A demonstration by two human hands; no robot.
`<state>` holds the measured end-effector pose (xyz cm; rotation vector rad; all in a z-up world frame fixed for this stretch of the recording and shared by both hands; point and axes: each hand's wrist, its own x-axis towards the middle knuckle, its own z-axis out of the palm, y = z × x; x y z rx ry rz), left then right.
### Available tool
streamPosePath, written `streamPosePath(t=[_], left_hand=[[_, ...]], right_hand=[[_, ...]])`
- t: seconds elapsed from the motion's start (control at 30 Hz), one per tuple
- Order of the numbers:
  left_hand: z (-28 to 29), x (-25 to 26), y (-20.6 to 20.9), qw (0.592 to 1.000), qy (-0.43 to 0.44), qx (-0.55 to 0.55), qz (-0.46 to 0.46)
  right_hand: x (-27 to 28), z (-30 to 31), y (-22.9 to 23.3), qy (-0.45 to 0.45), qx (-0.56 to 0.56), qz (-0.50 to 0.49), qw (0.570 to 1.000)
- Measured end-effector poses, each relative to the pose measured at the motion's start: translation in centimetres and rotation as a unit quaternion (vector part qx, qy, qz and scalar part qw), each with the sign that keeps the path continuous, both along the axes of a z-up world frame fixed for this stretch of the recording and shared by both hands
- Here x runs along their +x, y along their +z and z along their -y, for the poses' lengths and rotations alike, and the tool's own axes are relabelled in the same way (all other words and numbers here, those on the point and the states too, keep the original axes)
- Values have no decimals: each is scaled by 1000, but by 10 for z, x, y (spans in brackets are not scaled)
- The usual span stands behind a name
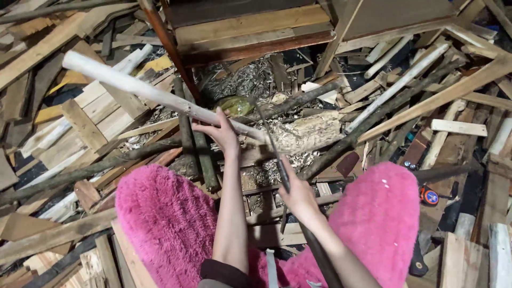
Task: Shaving bark and wood from a branch using a drawknife
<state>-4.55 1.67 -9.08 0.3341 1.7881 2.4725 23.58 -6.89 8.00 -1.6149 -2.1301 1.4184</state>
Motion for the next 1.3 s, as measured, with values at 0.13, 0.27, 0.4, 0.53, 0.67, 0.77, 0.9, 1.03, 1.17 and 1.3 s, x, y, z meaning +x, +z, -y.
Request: streamPosePath(t=[0.13, 0.27, 0.4, 0.53, 0.67, 0.77, 0.9, 1.03, 1.17, 1.3], left_hand=[[-8, 23, 45, 991, 18, -106, -78], [-25, 38, 34, 972, -6, -136, -189], [-25, 31, 20, 961, -29, -159, -226], [-7, 33, 43, 961, -35, -198, -190], [-18, 18, -5, 960, -87, -249, -92], [-14, 48, 20, 962, -73, -172, -200], [-24, 37, 5, 961, -47, -153, -226], [-14, 48, -16, 957, -70, -192, -207], [-1, 60, 65, 967, -81, -174, -164], [0, 69, 77, 974, -112, -131, -144]], right_hand=[[-7, -3, -51, 67, 1, 89, 994], [-4, -11, -113, 111, -55, 48, 991], [-4, -26, -139, 37, -105, -69, 991], [-12, -30, -78, 0, -90, -106, 990], [-27, -18, -68, 73, -46, -2, 996], [-22, -34, -172, 85, -46, 27, 995], [-26, -38, -117, 57, -50, 39, 996], [-23, -25, -82, 26, -75, -8, 997], [-20, -43, -220, 34, -94, 0, 995], [-18, -39, -201, 27, -90, 0, 996]])
